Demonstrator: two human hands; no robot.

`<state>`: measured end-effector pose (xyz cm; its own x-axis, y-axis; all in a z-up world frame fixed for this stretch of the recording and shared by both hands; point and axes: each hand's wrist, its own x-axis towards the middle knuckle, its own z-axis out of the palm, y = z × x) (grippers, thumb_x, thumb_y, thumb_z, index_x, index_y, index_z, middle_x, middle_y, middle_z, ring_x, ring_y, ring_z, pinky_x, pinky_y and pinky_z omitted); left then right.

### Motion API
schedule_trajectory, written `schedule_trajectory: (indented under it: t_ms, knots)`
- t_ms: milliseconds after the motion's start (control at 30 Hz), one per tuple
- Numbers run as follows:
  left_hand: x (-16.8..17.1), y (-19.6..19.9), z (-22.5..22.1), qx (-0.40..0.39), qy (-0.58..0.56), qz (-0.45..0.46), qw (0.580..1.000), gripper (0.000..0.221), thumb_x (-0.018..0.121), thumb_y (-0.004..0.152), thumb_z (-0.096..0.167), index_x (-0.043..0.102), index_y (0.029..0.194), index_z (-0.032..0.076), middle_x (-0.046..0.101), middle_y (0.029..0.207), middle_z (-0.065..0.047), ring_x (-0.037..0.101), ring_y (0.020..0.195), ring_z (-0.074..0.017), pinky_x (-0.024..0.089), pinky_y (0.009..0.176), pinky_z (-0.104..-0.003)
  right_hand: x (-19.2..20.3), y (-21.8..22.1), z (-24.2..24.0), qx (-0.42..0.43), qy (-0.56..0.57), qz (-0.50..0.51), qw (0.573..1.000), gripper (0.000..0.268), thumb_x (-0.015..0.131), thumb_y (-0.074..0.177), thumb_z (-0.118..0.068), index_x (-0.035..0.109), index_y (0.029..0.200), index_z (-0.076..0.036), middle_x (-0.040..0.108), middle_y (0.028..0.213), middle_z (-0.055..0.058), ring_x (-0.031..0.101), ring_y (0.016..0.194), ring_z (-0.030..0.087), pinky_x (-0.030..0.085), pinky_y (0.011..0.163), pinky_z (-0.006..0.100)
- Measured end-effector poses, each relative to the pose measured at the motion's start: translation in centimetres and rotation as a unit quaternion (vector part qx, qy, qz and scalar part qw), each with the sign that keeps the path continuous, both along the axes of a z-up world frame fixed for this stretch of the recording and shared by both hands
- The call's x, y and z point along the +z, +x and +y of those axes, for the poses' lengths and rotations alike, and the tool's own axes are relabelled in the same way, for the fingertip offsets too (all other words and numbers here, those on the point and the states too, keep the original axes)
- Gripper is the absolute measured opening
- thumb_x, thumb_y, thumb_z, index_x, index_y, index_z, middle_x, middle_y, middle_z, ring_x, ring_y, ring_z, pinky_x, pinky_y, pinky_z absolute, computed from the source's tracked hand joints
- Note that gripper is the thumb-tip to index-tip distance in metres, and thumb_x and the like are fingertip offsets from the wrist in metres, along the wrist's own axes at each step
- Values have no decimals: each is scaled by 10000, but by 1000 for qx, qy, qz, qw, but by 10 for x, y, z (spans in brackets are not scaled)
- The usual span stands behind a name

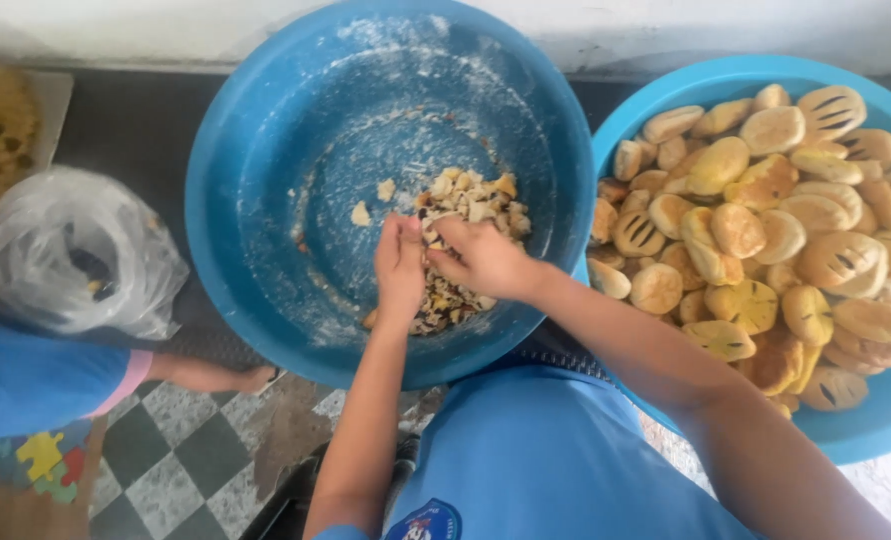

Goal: The person is crumbling pieces of bread into a blue bowl by hand.

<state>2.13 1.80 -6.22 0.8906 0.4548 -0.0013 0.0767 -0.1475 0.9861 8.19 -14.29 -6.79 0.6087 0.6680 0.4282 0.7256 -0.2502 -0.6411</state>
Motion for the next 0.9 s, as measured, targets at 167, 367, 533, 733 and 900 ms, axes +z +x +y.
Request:
schedule_trajectory:
  t_ms: [167,367,533,733,900]
  knots:
    - [-6,-11,-20,-6,-67,-30,997,317,586,1117,443,596,1044,135,597,854,-50,613,871,-132,531,689,-312,-11,-4,25,-113,124,182,969,92,611,992,-181,670,975,-113,588,600,93,694,635,282,510,581,357]
    - [23,-27,-9,-89,-96,58,990,311,536,1133,232,541,1414,98,599,1313,-214,655,1081,-294,596,830,-426,-74,45,17,-125,-53,182,974,298,516,1046,-182,774,1181,-117,655,800,92,672,683,318,578,607,383]
    - [25,-33,8,-76,-105,154,980,510,713,1037,244,515,1487,108,537,1326,-264,758,875,-351,664,572,-410,56,21,-21,38,-200,183,962,516,554,929,38,648,1436,9,505,1465,336,501,1339,609,517,1000,646]
    - [2,-40,34,-119,-169,167,964,620,526,999,-42,346,1591,-72,536,1397,-246,571,1136,-241,584,891,-366,70,73,-149,-74,-162,74,981,511,641,911,-57,666,1421,-72,601,1433,260,597,1268,523,515,972,626]
    - [-1,-38,36,-113,-198,106,968,440,530,988,-31,538,1429,-19,649,1147,-223,696,888,-239,644,662,-332,46,141,-298,-292,-408,133,855,891,695,860,-713,537,1602,-245,491,1607,221,365,1540,434,326,1247,523]
